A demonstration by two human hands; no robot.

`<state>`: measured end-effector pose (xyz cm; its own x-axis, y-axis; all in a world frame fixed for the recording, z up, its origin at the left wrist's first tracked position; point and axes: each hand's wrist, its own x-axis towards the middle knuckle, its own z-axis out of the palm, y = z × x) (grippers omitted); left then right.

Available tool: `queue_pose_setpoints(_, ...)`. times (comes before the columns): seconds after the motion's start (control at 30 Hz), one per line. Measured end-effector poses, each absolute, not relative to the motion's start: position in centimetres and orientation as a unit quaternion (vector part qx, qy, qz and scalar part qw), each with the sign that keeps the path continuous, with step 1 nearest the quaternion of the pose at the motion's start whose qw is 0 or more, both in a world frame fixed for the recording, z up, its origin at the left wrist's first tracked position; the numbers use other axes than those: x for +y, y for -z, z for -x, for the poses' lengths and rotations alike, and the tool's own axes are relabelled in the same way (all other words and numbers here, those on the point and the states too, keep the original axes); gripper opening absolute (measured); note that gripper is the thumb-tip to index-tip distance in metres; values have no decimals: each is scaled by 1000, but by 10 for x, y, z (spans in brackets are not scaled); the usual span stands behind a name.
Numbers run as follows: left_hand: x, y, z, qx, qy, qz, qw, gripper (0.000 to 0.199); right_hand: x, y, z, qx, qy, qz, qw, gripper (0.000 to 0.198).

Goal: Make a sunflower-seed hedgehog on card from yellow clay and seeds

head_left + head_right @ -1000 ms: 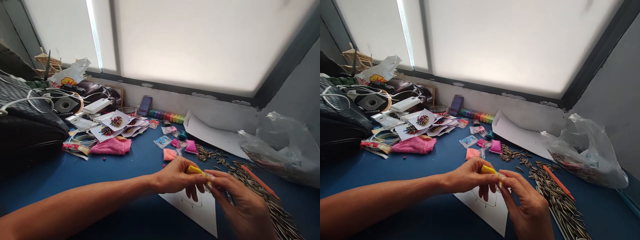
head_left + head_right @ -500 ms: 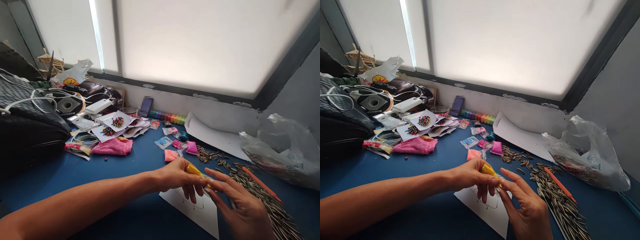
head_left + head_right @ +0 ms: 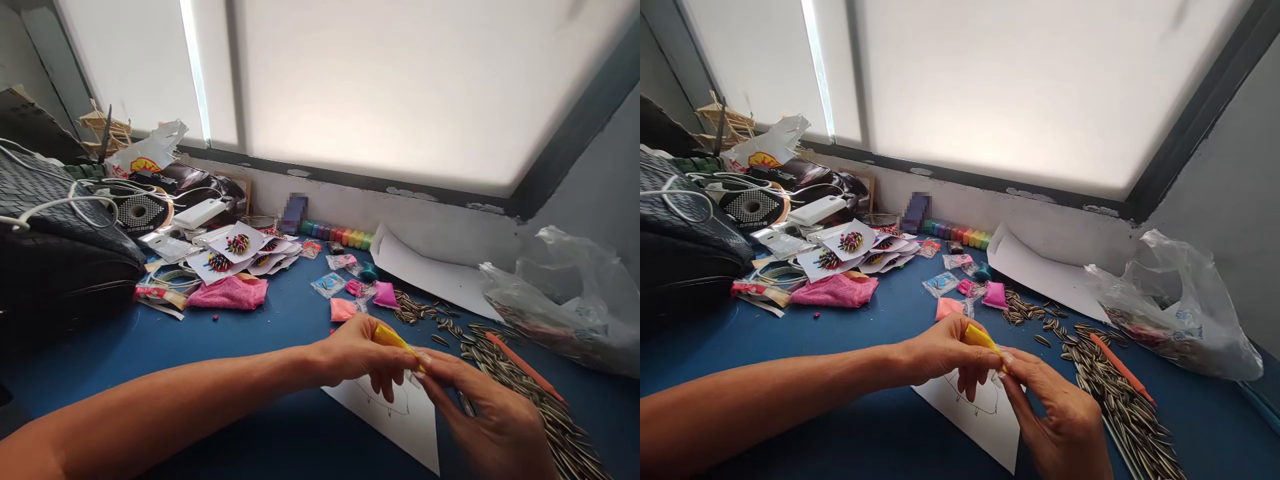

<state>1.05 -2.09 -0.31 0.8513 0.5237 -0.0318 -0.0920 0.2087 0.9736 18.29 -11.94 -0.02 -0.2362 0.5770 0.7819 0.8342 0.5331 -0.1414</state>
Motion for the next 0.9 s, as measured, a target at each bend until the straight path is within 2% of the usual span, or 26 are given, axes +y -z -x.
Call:
queue_pose_setpoints(0.23, -15, 9, -10, 167, -201, -590, 764, 40, -117, -5, -191, -787, 77, 483, 376, 18)
queue_pose_setpoints(0.47, -21, 7, -14, 209, -225, -585, 750, 26, -118, -3, -182, -745, 31, 503, 438, 15)
queue_pose_setpoints(0.73, -25, 4, -18, 267, -256, -585, 722, 19, -117, 4, -176, -696, -36, 541, 470, 14)
queue_pose_setpoints(0.9, -23, -2, -16, 255, -252, -588, 725, 16, -117, 1, -173, -693, -32, 535, 482, 13)
